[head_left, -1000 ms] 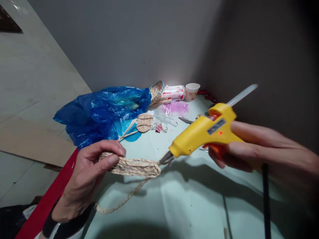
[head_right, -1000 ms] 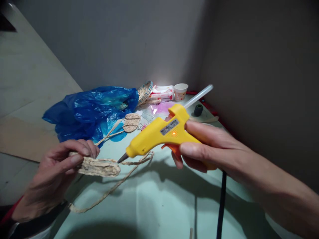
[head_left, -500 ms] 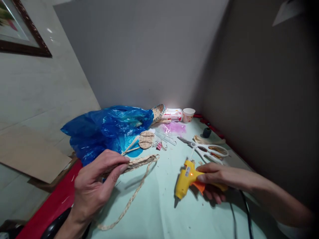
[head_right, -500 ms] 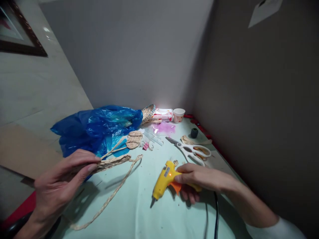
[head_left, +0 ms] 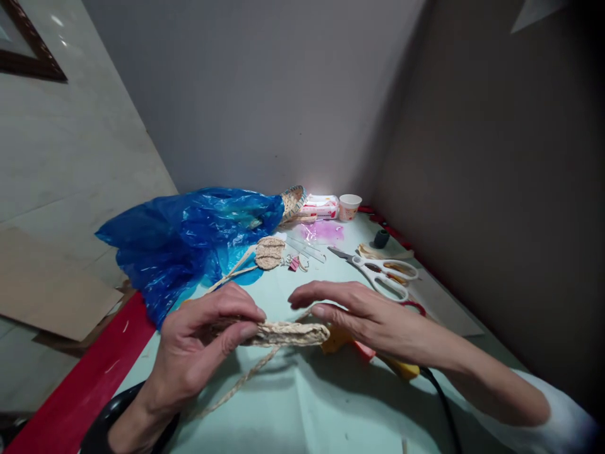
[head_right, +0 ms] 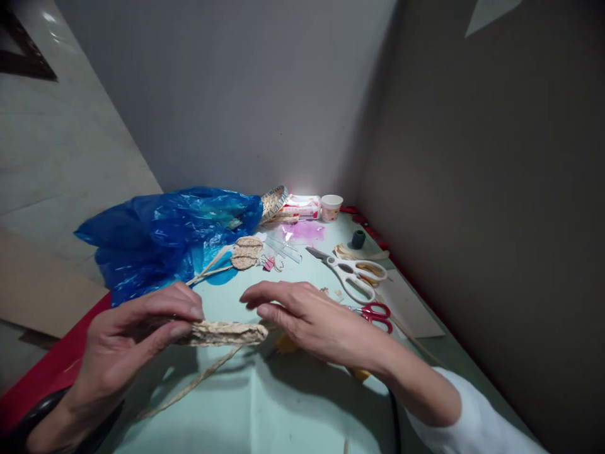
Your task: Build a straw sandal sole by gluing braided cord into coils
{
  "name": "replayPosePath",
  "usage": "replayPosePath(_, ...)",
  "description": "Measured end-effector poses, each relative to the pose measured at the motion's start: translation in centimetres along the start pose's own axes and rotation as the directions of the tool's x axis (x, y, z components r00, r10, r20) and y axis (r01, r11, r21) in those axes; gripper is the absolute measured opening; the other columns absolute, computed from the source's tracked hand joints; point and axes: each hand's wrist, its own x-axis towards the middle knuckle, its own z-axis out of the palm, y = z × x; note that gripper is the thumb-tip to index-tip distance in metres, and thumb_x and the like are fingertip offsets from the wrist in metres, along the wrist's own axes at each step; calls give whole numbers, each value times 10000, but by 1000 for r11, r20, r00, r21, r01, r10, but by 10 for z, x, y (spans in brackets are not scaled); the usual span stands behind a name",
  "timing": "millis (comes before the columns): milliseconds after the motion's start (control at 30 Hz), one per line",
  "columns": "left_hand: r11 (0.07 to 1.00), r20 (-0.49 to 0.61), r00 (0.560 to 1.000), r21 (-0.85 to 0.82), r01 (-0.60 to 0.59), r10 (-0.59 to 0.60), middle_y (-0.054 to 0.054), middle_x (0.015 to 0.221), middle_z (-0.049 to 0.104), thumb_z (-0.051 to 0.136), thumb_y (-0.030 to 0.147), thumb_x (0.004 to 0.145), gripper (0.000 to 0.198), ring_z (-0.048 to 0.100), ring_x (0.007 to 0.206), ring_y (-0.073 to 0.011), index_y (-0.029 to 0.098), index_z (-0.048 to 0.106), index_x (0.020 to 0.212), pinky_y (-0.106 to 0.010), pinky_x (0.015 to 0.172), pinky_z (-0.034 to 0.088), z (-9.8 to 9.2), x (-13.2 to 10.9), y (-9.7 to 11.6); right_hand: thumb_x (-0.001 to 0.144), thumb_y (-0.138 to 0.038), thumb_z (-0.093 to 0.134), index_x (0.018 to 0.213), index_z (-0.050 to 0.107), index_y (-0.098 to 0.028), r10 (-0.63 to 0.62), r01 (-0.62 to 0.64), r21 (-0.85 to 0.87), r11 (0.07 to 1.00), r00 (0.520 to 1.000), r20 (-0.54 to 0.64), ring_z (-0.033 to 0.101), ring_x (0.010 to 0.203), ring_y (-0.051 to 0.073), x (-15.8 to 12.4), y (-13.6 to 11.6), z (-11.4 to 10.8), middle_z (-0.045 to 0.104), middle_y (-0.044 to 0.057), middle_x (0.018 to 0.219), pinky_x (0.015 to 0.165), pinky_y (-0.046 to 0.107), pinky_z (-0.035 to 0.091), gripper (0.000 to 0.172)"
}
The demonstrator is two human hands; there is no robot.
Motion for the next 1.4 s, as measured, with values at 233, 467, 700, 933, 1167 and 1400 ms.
replayPosePath(233,998,50,998,-48,36,-33,-20,749,715,669,123,870,180,633,705,-187,263,765,931,-323,664,496,2,2,-4,990,-499,520,1142,674,-256,46,-81,360,930,993,106,539,651,106,-1,7,-1,596,-18,832,520,173,440,325)
replayPosePath(467,996,27,997,54,70,-71,-18,743,732,692,114,848,169,659,712,-186,258,769,889,-294,653,511,7,2,-10,970,-381,595,1008,725,-238,-24,67,201,977,978,-209,594,642,107,-10,1,9,681,5,879,561,212,457,197)
replayPosePath(700,982,-30,992,138,128,-125,19,817,751,688,74,835,242,671,791,-156,290,772,904,-248,730,513,7,-1,-11,971,-160,576,1050,712,-205,-238,238,-42,970,913,-330,617,786,114,-17,-2,22,662,17,872,680,220,470,163)
replayPosePath(933,985,-21,987,70,158,-157,35,778,749,681,89,838,243,666,781,-147,307,779,877,-231,709,515,8,2,-8,927,-43,507,1037,696,-145,-362,311,-203,929,878,-314,592,820,137,-16,2,21,634,52,870,692,240,475,241)
replayPosePath(1167,982,4,982,29,189,-189,38,785,743,676,113,851,234,651,777,-142,317,783,888,-229,694,500,8,1,-11,889,-10,489,1006,722,-122,-392,318,-262,911,865,-313,571,806,149,-13,3,20,620,64,850,692,261,460,284)
replayPosePath(1400,956,-97,957,77,282,-275,46,768,748,698,148,824,194,650,781,-142,317,790,798,-222,716,482,11,0,-9,925,-47,483,1054,718,-138,-344,294,-208,933,899,-270,596,868,154,-13,8,19,654,74,959,736,267,469,283)
